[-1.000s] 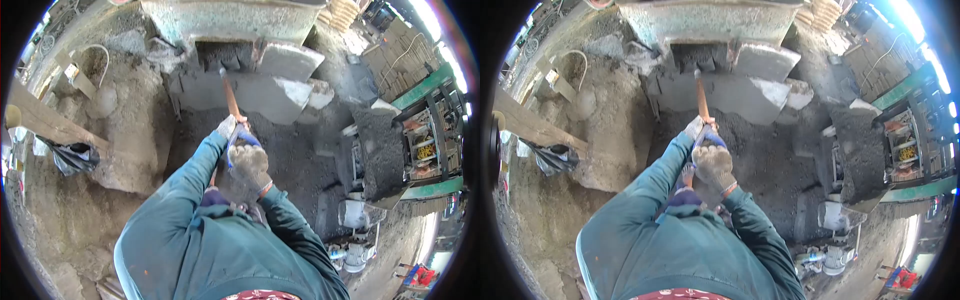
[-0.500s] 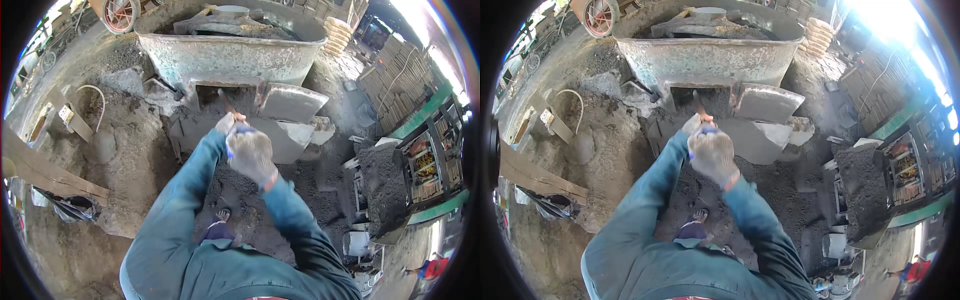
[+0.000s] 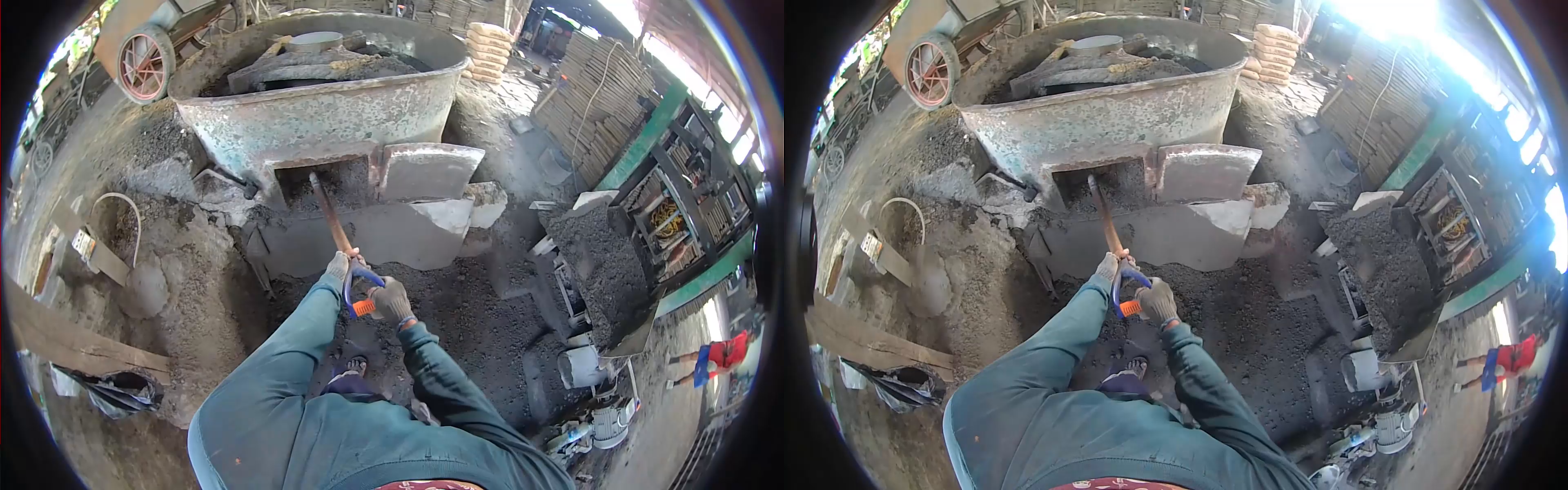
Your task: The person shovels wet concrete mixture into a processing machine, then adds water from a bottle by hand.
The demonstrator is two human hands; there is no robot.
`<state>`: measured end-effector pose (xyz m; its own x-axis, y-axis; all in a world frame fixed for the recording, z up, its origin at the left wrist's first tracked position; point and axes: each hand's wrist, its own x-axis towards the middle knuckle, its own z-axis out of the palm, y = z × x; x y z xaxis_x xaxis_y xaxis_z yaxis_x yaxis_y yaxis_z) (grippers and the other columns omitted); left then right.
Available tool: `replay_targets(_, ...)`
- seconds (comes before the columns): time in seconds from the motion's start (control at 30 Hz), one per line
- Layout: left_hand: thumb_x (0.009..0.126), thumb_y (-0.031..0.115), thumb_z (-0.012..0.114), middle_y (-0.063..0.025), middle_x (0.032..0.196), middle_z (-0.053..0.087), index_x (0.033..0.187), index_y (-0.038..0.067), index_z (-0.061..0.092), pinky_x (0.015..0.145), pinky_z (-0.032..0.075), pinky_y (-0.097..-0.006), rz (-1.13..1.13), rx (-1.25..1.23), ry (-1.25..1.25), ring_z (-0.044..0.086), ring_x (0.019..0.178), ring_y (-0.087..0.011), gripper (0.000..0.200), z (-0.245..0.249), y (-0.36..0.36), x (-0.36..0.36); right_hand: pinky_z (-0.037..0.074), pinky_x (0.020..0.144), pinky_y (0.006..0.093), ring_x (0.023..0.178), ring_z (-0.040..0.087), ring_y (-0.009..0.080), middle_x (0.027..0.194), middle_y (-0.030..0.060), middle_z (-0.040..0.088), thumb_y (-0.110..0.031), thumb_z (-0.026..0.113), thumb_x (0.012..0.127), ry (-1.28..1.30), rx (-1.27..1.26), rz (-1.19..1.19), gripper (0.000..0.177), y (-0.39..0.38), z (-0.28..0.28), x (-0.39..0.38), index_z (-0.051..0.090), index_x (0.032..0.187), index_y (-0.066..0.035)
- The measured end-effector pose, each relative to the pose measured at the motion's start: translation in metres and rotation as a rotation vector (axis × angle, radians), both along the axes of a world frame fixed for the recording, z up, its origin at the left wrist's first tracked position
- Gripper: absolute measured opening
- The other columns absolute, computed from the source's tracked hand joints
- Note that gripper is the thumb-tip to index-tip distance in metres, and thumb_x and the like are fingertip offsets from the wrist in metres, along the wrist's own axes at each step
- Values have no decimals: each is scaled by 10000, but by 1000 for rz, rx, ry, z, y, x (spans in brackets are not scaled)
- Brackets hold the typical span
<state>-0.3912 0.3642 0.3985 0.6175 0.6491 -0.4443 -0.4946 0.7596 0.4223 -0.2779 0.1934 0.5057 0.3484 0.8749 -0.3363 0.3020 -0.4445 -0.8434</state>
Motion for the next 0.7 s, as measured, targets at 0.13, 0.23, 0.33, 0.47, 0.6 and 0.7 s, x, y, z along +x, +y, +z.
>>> replay_targets(0.13,889,160,667,-93,786,587,916,67,528,740,573,-487,-63,55,16,626,683,-267,170,23,-29,-15,563,770,389,882,727,294,999,208,727,-181,669,816,-113,43,-65,428,-35,14,-19,652,1213,-23)
replay_targets(0.23,924,206,661,-93,801,591,939,96,538,768,561,-528,-148,58,-68,624,711,-280,166,15,-40,-23,568,744,369,835,727,264,986,196,728,-150,656,813,-135,69,-151,422,-65,1,-28,652,1216,-25)
replay_targets(0.33,928,237,666,-115,805,588,927,74,531,715,555,-521,-62,-6,34,600,675,-286,211,21,-20,-18,565,740,357,815,716,225,959,162,721,-168,678,799,27,5,-166,473,-101,3,-23,622,1232,13)
replay_targets(0.47,932,315,678,-120,744,574,854,53,532,628,591,-509,71,-214,57,606,614,-284,309,-20,35,1,545,842,365,947,712,299,1027,196,717,-201,697,781,-67,-26,-152,514,-150,38,-23,619,1257,-23)
replay_targets(0.6,950,319,653,-77,641,527,705,63,499,562,557,-476,65,-260,263,527,495,-241,386,-43,54,21,565,727,361,820,703,288,969,168,703,-129,692,787,74,-96,-498,438,-212,9,-19,629,1199,8)
replay_targets(0.7,962,294,620,-59,639,519,747,74,523,538,537,-472,-111,-263,504,498,483,-232,323,-91,2,40,558,588,380,663,662,290,825,149,651,-44,642,822,499,-96,-1075,281,-277,-65,-21,625,1096,12)
